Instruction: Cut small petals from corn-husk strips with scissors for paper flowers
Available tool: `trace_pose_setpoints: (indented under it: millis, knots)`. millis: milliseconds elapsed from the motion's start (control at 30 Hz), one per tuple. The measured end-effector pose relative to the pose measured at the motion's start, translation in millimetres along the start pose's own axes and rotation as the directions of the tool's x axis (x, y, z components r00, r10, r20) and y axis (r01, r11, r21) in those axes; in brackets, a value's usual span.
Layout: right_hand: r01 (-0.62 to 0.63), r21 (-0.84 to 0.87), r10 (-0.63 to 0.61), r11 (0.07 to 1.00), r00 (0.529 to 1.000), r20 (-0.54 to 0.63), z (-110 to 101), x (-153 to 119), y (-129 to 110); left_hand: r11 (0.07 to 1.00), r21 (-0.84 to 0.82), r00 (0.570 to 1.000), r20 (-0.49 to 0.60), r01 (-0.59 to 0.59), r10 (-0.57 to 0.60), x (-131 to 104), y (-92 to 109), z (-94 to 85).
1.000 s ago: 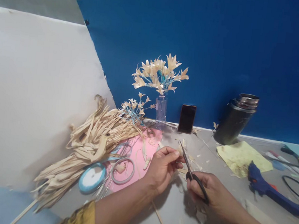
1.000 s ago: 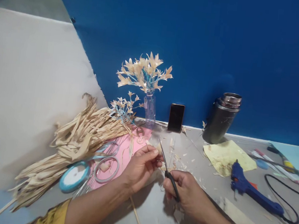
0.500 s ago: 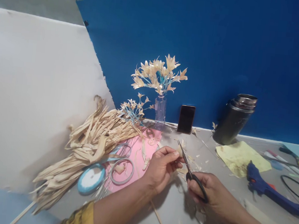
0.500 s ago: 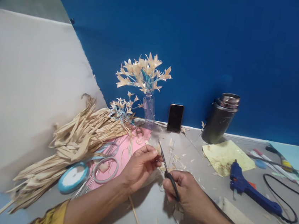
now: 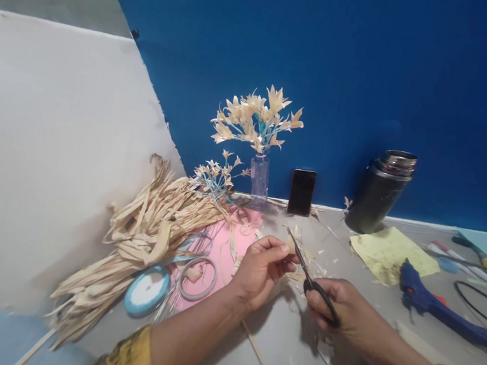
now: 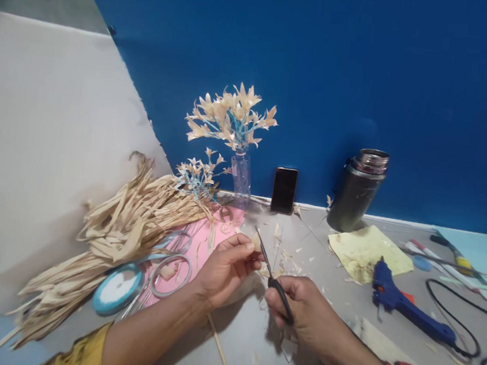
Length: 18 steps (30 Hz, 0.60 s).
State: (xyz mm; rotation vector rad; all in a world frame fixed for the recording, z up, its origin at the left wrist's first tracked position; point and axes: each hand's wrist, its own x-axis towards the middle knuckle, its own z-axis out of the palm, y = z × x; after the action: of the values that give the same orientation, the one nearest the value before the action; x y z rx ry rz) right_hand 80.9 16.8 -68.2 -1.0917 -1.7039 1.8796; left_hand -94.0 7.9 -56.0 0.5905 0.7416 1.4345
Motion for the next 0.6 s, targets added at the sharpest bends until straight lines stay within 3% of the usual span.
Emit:
trace_pose_setpoints:
  millis: [167, 400, 600]
  knots:
    - [0.009, -0.017, -0.01, 1.0, 1.0, -0.023, -3, 1, -1, 1.0, -0.006, 0.999, -0.022, 0.028, -0.029, 0, 0, -0.2]
    - [0.103, -0.091, -0.12, 0.99, 0.971, -0.207, -9, -1, -11, 0.995, 0.011, 0.994, -0.026, 0.102, -0.102, -2, -3, 1.8]
    - [0.091, -0.163, -0.11, 0.982, 0.987, -0.117, -7, -3, -14, 0.993, 0.075, 0.995, -0.016, 0.095, -0.094, -4, -3, 3.1]
